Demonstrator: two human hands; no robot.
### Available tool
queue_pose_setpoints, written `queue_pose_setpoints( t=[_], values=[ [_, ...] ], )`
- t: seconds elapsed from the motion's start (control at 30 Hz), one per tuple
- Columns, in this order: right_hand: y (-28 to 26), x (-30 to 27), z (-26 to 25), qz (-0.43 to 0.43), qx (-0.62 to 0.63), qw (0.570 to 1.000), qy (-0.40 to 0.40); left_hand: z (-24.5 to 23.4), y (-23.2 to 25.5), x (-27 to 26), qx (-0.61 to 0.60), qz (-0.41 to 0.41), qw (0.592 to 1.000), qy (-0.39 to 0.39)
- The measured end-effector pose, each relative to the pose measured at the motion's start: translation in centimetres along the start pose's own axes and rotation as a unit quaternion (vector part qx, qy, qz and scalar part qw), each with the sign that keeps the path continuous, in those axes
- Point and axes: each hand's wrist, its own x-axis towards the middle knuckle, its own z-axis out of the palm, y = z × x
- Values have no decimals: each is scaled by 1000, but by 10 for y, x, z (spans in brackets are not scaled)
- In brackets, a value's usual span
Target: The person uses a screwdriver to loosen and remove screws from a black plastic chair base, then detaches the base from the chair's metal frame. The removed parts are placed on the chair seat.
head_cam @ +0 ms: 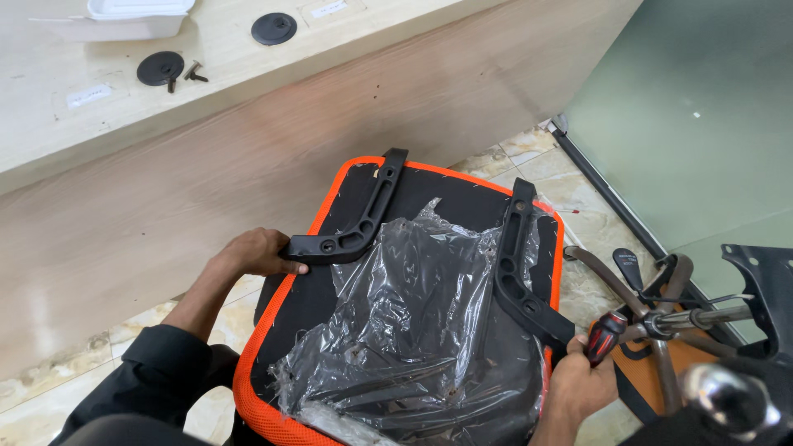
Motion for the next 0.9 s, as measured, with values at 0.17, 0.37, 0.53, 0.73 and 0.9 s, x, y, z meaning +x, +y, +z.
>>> queue_pose_setpoints(
  t=[0.17, 0.37, 0.53, 0.73, 0.9],
  values=[
    [14, -5, 0, -55, 2, 998, 17, -6, 7, 7, -42, -41, 998, -5],
    [4, -7, -12, -197, -211, 955, 76, -4, 32, 12, -60, 75, 988, 123],
    [-69, -11, 2, -339, -354, 865, 104, 19, 88, 18, -85, 265, 929, 243],
    [-143, -56, 86, -185, 138, 914, -334, 46, 131, -5, -137, 225, 881, 392],
    [-137, -84, 123, 7, 410, 788, -460, 51, 146, -18, -80, 281, 814, 501]
  ],
)
